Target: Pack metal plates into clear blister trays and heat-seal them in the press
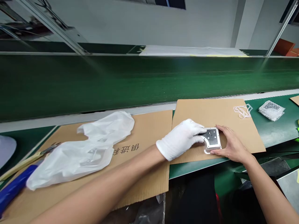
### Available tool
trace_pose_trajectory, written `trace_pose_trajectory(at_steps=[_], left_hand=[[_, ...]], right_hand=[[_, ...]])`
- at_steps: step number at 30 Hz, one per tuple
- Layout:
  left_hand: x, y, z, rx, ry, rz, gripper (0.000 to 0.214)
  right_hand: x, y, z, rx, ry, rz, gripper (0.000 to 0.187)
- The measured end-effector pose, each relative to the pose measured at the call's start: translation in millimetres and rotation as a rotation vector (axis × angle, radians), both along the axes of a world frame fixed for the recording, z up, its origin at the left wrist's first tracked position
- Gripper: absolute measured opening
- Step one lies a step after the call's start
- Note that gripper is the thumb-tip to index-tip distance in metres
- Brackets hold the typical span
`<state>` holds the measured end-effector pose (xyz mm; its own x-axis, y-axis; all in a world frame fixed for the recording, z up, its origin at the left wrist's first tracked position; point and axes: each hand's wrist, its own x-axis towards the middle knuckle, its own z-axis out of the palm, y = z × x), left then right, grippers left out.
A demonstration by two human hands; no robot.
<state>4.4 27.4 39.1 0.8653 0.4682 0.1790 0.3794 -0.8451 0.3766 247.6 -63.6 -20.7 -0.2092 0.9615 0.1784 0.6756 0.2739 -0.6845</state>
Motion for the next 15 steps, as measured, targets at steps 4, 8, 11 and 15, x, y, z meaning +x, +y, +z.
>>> trace_pose_trajectory(at_steps=[4, 8, 11, 15], left_hand=[[-0.8, 1.3, -0.7, 0.012, 0.015, -0.017, 0.026], [-2.8, 1.6, -1.8, 0.019, 0.013, -0.031, 0.024], [-1.6, 0.6, -2.3, 0.048, 0.035, -0.012, 0.023], [0.6, -0.4, -0.9, 0.085, 0.073, 0.001, 0.027]], right_hand=[[-0.2, -0.3, 0.6, 0.003, 0.003, -0.011, 0.1], [-0.7, -0.5, 1.7, -0.003, 0.015, -0.013, 0.098], [-0.9, -0.4, 1.5, -0.004, 0.021, -0.014, 0.098], [-0.6, 0.4, -0.1, -0.008, 0.013, -0.019, 0.099]])
